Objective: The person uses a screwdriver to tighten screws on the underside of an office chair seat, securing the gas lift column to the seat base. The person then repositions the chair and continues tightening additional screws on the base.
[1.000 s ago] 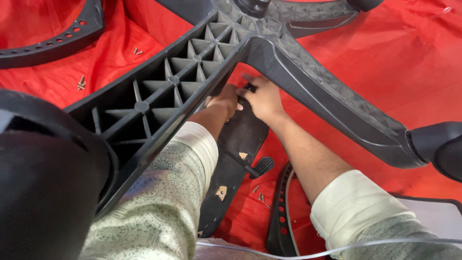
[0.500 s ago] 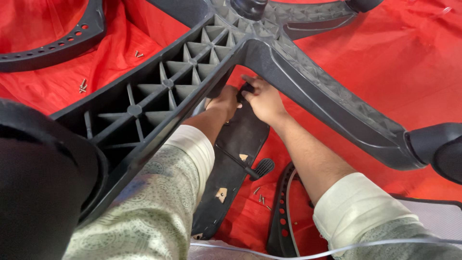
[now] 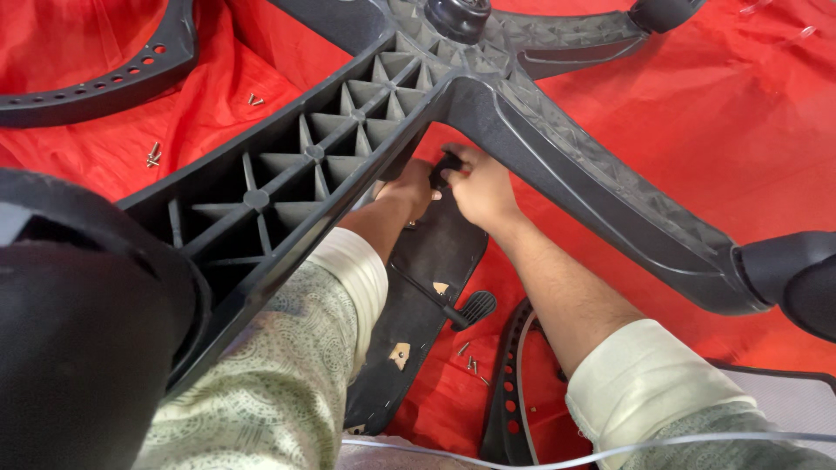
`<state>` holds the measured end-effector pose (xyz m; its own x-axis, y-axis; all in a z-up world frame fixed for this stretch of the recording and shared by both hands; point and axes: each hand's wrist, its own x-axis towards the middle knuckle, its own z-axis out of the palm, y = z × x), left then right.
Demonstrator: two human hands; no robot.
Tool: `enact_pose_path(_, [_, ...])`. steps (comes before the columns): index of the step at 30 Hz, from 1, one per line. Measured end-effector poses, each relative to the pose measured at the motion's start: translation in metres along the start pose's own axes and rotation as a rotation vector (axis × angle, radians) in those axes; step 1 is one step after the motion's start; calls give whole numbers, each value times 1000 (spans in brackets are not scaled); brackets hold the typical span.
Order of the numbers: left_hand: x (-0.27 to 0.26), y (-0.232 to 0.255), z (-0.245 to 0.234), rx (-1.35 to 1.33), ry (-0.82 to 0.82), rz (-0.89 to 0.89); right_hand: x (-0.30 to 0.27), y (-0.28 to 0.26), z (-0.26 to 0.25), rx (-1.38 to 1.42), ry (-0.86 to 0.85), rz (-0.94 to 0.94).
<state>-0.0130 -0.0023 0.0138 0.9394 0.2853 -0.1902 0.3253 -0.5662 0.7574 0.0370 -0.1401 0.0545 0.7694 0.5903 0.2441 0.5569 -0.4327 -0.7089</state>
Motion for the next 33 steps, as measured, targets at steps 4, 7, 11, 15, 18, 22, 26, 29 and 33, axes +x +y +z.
enact_pose_path(4, [4, 1, 2, 7, -37, -25, -7, -16, 0, -211, 66, -77])
enact_pose_path(7, [5, 3, 4, 12, -39, -14, -11, -28, -7, -232, 54, 58])
enact_pose_path(11, [1, 1, 1, 22, -43, -1, -13, -29, -5, -223, 42, 187])
enact_pose_path(15, [-3, -2, -2, 40, -50, 19, -8, -13, -2, 10, 57, 13])
enact_pose_path(18, [-1, -4, 1, 42, -61, 28, -5, -1, -1, -75, 15, -7])
enact_pose_path(22, [3, -4, 1, 44, -56, 9, -5, -5, 3, -221, 107, -179])
enact_pose_path(26, [4, -2, 0, 41, -40, -12, -10, -22, -3, -317, 60, -35])
enact_pose_path(29, [1, -1, -2, 44, -34, -14, -12, -30, -4, -238, 31, 47])
enact_pose_path(33, [-4, -1, -4, 48, -39, -2, -11, -25, -1, 67, 24, 59])
